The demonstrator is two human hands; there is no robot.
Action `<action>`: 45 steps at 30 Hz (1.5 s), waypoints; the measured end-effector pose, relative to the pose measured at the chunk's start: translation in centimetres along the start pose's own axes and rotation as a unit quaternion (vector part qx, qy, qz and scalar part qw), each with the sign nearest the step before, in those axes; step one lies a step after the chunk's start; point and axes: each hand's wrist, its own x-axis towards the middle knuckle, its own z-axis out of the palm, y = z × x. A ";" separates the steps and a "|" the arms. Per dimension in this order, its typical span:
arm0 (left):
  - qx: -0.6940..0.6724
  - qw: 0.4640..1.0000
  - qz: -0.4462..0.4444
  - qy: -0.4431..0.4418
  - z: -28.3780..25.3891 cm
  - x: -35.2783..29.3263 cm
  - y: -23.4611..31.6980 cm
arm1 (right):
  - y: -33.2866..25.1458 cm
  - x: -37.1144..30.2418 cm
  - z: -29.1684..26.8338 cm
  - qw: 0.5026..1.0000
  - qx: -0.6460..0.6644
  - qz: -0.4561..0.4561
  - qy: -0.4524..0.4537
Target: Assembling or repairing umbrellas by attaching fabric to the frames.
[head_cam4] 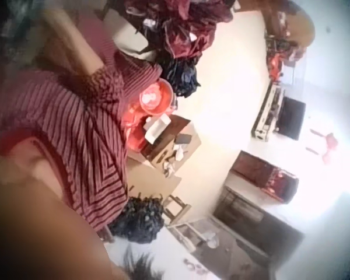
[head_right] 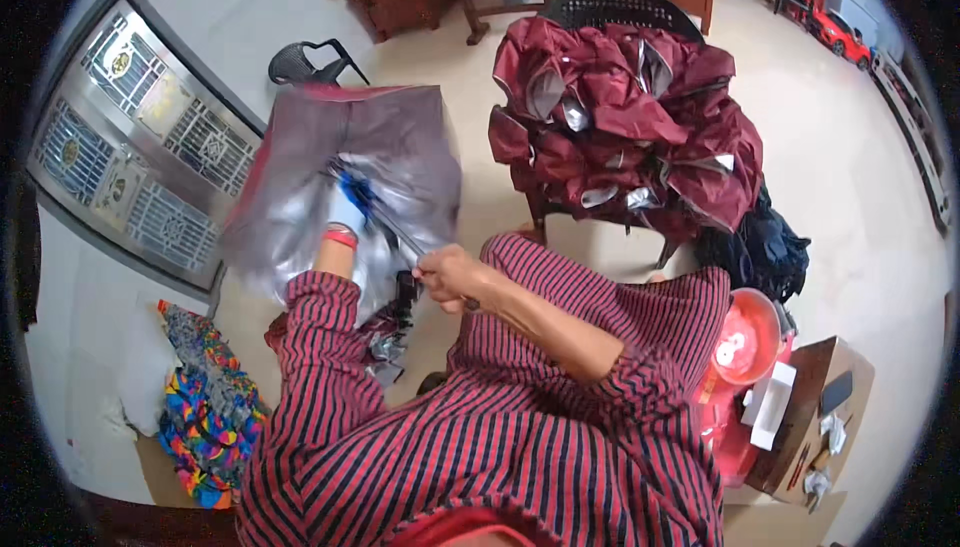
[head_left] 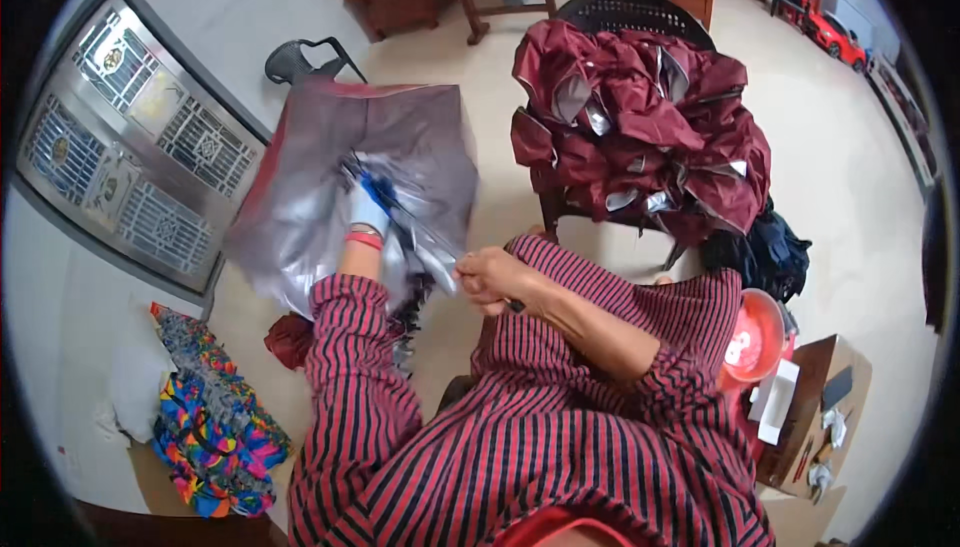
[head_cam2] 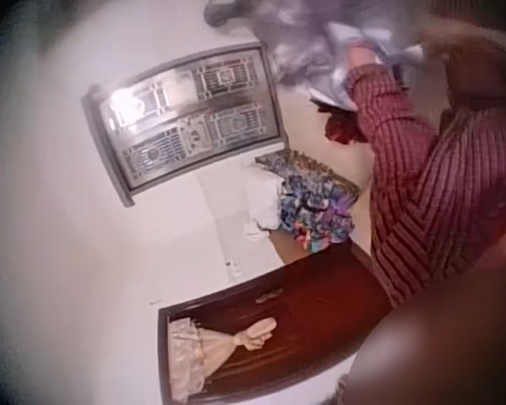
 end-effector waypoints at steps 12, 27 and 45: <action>-0.070 0.988 0.103 0.089 1.3 -0.8 12.3 | -3.1 0.3 11.9 0.980 -0.176 -0.045 0.087; 0.043 0.979 0.181 0.083 -1.3 -2.6 17.0 | 2.2 -3.1 12.1 0.985 -0.154 -0.025 0.079; 0.002 0.969 0.249 0.007 8.1 -4.9 24.3 | 2.3 -7.0 19.5 0.981 -0.150 -0.119 0.025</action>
